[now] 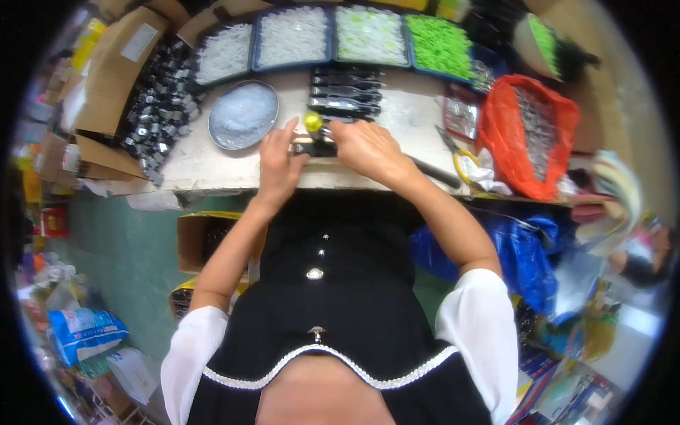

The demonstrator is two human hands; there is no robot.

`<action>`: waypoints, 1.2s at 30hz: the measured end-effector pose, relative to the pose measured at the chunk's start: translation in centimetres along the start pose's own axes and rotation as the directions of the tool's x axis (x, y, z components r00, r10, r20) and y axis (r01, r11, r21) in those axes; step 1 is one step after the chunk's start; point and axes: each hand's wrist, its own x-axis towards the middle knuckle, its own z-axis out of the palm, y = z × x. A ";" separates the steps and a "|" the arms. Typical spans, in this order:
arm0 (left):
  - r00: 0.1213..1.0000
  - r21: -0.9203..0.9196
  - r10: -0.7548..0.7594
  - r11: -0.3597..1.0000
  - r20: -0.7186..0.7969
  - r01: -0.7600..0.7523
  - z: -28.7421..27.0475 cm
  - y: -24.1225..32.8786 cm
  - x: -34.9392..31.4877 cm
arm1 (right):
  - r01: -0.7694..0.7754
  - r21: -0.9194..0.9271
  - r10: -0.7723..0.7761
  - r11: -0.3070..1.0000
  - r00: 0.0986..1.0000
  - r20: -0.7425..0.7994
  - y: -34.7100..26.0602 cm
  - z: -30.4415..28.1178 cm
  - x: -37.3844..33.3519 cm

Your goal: The person assembles small lock components at a cluttered workbench. They pick up metal pins and plastic inserts, place them into a jig, and use a hammer to secure the parts. The person repeats this process for multiple units, occasionally using pliers to adjust components.

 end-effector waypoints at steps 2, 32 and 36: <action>0.996 0.058 -0.039 0.997 -0.083 0.043 -0.4 1.0 -0.6 | 0.012 0.191 0.008 0.981 0.995 -0.099 -1.4 -1.0 -0.1; 0.947 -0.071 0.165 0.986 0.274 -0.151 -0.7 -0.2 2.0 | -0.130 -0.024 0.101 0.991 0.859 -0.501 6.2 1.4 -4.3; 0.922 -0.157 0.265 0.961 0.281 -0.228 -1.1 -0.5 3.8 | -0.245 -0.057 0.191 0.968 0.863 -0.468 8.8 2.8 -5.6</action>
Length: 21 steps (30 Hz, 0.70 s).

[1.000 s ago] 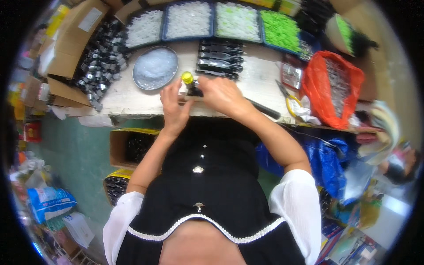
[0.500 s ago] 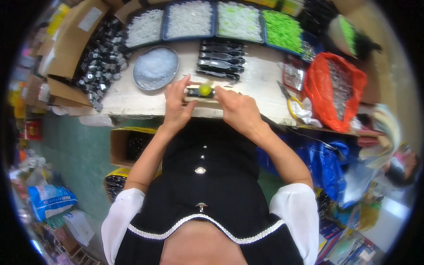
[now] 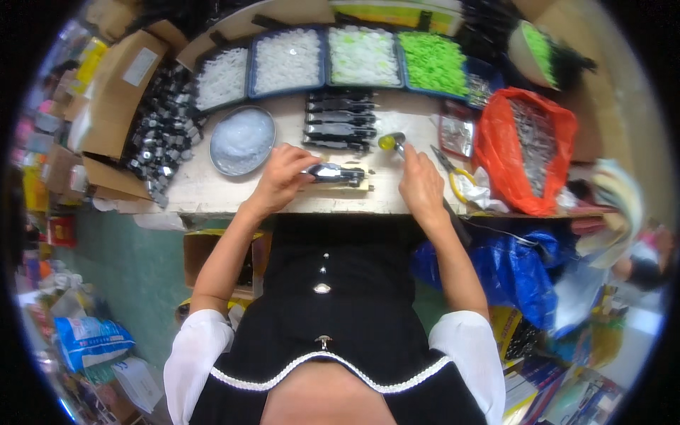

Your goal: The person assembles small lock components at a cluttered workbench. They pick up metal pins and plastic inserts, place them into a jig, and use a hammer to secure the parts. The person repeats this process for multiple units, occasionally using pliers to adjust components.

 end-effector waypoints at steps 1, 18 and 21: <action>1.000 -0.020 0.021 1.000 0.000 -0.021 -0.3 0.0 0.6 | -0.007 -0.009 0.007 1.000 1.000 -0.006 0.5 0.3 -0.4; 0.957 0.406 0.189 0.910 -0.221 -0.086 2.7 -6.0 11.3 | 0.062 -0.018 -0.064 0.998 0.985 -0.158 1.4 0.5 3.1; 0.953 0.352 0.149 0.935 -0.263 -0.049 1.7 -5.3 10.8 | 0.195 0.032 -0.180 0.980 0.949 -0.259 -0.3 -1.0 9.0</action>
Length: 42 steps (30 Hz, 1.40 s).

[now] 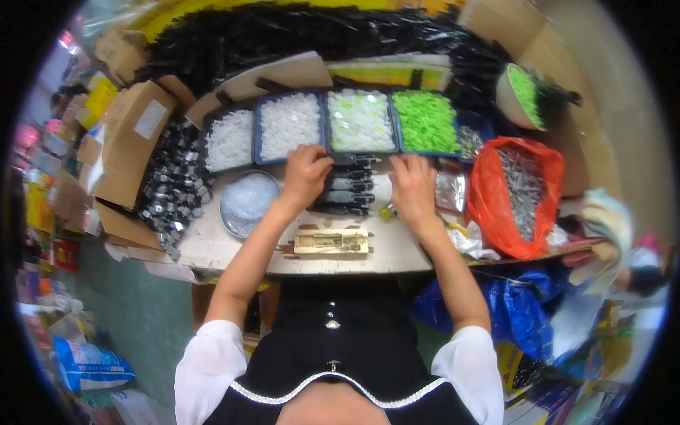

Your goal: The person assembles small lock components at a cluttered workbench. They pick up metal pins and plastic inserts, place them into a jig, and use a hammer to secure the parts. The person repeats this process for multiple units, occasionally using pliers to adjust components.

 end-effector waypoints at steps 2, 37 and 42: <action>0.998 -0.057 -0.053 0.997 -0.045 0.050 -1.7 0.5 -0.2 | 0.095 -0.005 -0.095 0.995 0.994 -0.061 0.2 1.2 5.0; 0.656 0.483 -0.696 0.484 -0.292 0.729 -14.1 -7.9 -17.5 | 0.371 0.170 -0.406 0.913 0.869 0.284 -9.4 -1.7 -1.7; 0.703 0.375 -0.654 0.600 -0.278 0.707 -14.9 -5.5 -18.8 | 0.451 0.219 -0.500 0.865 0.806 0.318 -9.9 2.6 -6.1</action>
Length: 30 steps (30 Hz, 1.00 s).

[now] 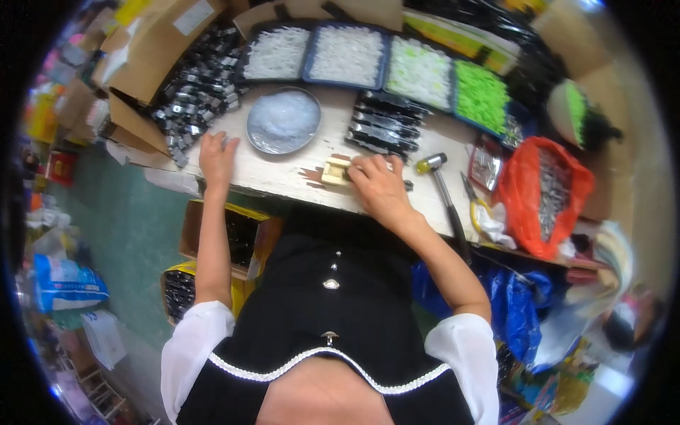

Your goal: The person assembles small lock components at a cluttered workbench. They pick up metal pins and plastic inserts, place them into a jig, and use a hammer to secure the parts. The person repeats this process for multiple units, occasionally using pliers to adjust components.

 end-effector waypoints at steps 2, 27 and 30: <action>0.997 -0.112 -0.024 0.993 0.078 0.033 -0.2 -0.9 -0.3 | 0.024 -0.072 -0.020 0.997 0.998 0.058 -0.1 0.9 -0.7; 0.608 -0.631 0.646 0.721 0.462 -0.286 0.9 15.4 -1.6 | -0.137 0.848 0.503 0.513 0.848 -0.167 -0.2 2.5 -0.3; 0.604 -0.639 0.624 0.733 0.496 -0.234 1.1 15.6 -1.6 | -0.130 0.823 0.472 0.553 0.863 -0.181 -0.1 2.4 -0.3</action>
